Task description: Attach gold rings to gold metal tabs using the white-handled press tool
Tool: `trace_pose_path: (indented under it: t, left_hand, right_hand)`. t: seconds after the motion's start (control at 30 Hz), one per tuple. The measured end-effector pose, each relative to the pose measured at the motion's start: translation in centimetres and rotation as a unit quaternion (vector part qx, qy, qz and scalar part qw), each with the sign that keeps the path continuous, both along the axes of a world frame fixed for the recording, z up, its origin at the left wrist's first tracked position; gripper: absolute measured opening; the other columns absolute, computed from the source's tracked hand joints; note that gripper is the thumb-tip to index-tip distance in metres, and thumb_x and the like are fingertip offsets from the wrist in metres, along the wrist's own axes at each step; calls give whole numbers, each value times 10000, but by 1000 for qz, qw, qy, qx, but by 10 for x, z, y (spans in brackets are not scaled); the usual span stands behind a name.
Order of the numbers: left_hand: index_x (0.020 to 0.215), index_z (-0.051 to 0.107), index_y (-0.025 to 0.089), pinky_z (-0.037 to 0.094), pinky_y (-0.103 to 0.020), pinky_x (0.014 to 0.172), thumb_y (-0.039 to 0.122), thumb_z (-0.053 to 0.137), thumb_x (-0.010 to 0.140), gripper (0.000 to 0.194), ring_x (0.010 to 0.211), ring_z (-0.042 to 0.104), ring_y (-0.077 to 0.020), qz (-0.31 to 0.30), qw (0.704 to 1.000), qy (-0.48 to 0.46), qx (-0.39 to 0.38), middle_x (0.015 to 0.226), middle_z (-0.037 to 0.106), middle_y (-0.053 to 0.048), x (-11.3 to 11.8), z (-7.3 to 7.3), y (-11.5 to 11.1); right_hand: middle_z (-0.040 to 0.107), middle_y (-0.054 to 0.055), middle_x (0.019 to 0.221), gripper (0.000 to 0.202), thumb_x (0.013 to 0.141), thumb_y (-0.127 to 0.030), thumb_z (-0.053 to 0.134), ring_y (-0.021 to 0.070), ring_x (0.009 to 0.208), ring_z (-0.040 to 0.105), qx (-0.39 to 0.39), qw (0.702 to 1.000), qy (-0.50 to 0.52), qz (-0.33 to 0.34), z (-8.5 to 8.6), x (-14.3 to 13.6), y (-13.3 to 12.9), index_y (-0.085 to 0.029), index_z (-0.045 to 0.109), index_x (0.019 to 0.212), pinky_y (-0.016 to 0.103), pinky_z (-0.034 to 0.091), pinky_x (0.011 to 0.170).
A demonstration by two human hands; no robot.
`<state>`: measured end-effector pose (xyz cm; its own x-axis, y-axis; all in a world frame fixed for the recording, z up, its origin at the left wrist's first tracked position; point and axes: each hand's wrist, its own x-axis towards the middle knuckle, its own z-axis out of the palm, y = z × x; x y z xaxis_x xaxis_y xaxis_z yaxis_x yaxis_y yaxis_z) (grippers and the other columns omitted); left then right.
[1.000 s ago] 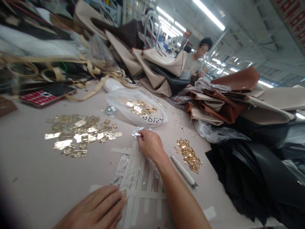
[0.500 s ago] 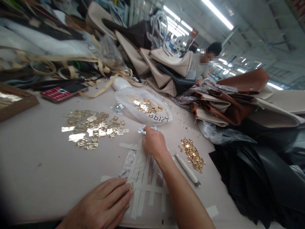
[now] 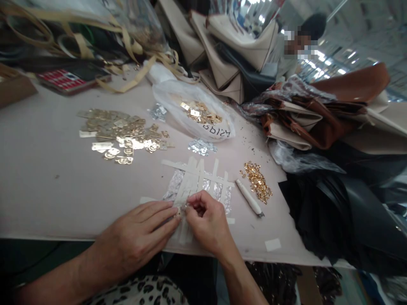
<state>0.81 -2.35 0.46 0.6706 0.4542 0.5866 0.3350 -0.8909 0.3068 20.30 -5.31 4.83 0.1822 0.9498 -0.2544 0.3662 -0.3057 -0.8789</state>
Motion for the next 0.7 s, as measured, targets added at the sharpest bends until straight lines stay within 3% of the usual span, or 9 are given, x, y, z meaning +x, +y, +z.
trace_pose_path:
  t: [0.13, 0.33, 0.57, 0.7]
  left_hand:
    - [1123, 702, 134, 555, -411, 1001, 147, 492, 979, 255, 1121, 643, -237, 3, 1000, 2, 6, 1148, 717, -97, -1, 1, 0]
    - [1072, 708, 118, 575, -401, 977, 142, 463, 990, 260, 1071, 659, -228, 6, 1000, 4, 12, 1074, 713, -120, -1, 6, 1]
    - [1105, 700, 116, 573, -404, 975, 154, 487, 988, 246, 1088, 653, -237, -6, 1000, 7, 7, 1113, 709, -124, -2, 5, 2]
    - [1099, 702, 117, 568, -399, 979, 158, 480, 992, 249, 1071, 657, -227, -6, 1000, 1, 4, 1068, 711, -113, -2, 7, 2]
  right_hand:
    - [697, -9, 778, 140, 813, -192, 630, 118, 701, 621, -14, 994, -53, 96, 5, 4, -1, -193, 684, 942, 253, 485, 676]
    - [741, -16, 742, 216, 804, -127, 587, 103, 666, 618, -36, 963, -140, 229, 20, 9, 16, -195, 761, 913, 227, 449, 627]
    - [756, -12, 727, 264, 755, -97, 574, 105, 638, 620, -70, 949, -170, 255, 27, 8, 29, -193, 793, 865, 224, 447, 605]
    - [752, -12, 737, 260, 817, -123, 563, 110, 644, 617, -62, 948, -177, 258, 29, 7, 28, -202, 792, 910, 241, 446, 613]
